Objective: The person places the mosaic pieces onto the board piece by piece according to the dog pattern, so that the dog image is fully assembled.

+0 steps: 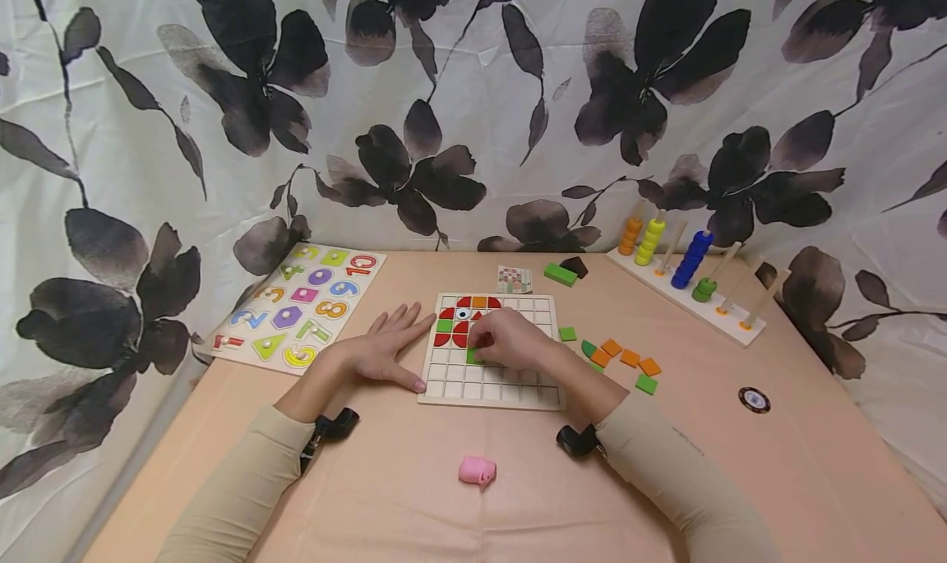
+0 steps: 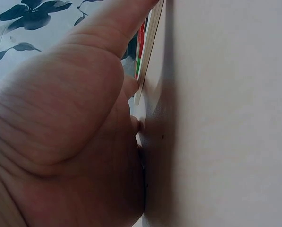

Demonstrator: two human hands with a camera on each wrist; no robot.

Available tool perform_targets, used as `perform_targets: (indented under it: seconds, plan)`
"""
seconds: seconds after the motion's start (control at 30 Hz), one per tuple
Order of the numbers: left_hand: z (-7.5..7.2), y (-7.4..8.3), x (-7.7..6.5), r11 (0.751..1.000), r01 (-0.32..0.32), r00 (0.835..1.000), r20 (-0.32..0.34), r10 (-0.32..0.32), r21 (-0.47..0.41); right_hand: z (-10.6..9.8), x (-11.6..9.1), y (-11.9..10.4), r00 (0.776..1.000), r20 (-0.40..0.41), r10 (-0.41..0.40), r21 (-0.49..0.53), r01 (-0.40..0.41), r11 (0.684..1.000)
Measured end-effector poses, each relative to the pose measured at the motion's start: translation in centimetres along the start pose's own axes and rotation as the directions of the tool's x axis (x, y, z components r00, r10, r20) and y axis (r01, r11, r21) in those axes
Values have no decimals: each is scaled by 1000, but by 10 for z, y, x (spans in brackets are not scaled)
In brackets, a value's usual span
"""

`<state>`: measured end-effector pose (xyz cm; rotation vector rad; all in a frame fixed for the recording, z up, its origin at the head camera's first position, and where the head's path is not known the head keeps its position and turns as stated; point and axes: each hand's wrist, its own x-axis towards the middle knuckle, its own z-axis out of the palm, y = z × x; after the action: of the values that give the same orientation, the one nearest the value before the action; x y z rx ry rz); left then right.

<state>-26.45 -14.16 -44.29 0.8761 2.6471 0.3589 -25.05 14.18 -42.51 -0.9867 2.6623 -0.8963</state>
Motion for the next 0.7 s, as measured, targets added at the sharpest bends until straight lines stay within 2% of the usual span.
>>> perform_targets:
  seconds: [0.2, 0.4, 0.53, 0.7]
  plan:
    - [1, 0, 0, 1000, -3, 1000, 4, 3, 20, 3, 0, 2, 998, 22, -54, -82, 56, 995]
    - [0, 1, -1, 1000, 0, 1000, 1, 0, 26, -2, -5, 5, 996, 23, -82, -72, 84, 994]
    - [-1, 1, -1, 1000, 4, 1000, 3, -4, 19, -19, -19, 10, 994, -31, -102, -12, 102, 995]
    - [0, 1, -1, 1000, 1, 1000, 3, -1, 14, -53, -50, 24, 986, -150, -67, 1, 68, 998]
